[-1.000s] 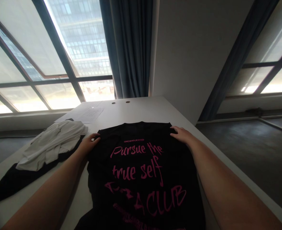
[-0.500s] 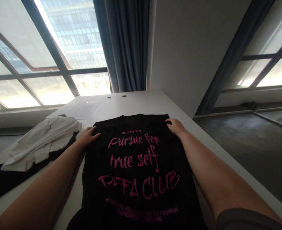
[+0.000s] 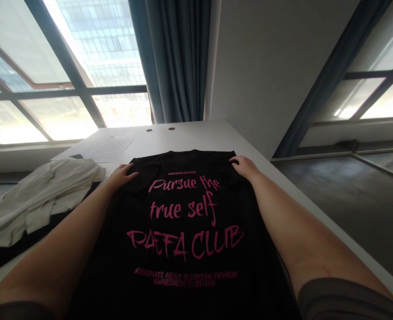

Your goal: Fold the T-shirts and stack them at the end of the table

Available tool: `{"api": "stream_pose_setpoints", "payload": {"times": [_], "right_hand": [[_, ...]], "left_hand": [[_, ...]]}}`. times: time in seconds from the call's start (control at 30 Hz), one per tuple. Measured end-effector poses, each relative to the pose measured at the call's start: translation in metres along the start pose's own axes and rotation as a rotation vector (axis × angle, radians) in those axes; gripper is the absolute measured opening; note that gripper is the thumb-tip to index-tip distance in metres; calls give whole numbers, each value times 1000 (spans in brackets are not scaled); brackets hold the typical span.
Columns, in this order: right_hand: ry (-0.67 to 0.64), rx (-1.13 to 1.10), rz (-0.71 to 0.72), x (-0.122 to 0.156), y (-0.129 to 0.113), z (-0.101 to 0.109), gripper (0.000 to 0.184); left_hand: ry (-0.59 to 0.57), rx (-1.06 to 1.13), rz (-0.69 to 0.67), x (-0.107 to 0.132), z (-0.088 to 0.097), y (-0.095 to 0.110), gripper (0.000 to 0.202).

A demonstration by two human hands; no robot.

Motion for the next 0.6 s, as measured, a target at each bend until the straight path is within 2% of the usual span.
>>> {"api": "stream_pose_setpoints", "payload": {"times": [0.1,0.2,0.27,0.33,0.4,0.47,0.53,0.6], "right_hand": [[40,155,-1,1,-2,8,44],[39,265,119,3,-31,10,54],[-77,259,239,5,-56,-5,62],[-247,224,282,10,-73,-26,69],[-373,196,261,16,-78,-43,72],[-416,188,238,18,-79,-49,75],[-412,198,234,20,-80,-49,76],[-388,219,245,20,-81,-46,76]], "left_hand": [[5,33,-29,3,2,1,76],[21,-11,-11,10,11,6,72],[27,-95,2,15,20,15,70],[-18,-192,-33,22,24,34,66],[-115,-272,-122,30,17,61,62],[-193,-314,-194,39,5,85,63],[-221,-314,-181,45,-7,99,69],[-239,-299,-138,48,-18,103,78]]}}
Point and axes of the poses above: each hand's wrist, its own x-axis away from the middle knuckle, its own z-axis out of the back of the hand, y = z × x, the point moved 10 cm from there along -x, towards the middle knuckle, and after that the axes turned 4 degrees about z, right-handed, at the moved point
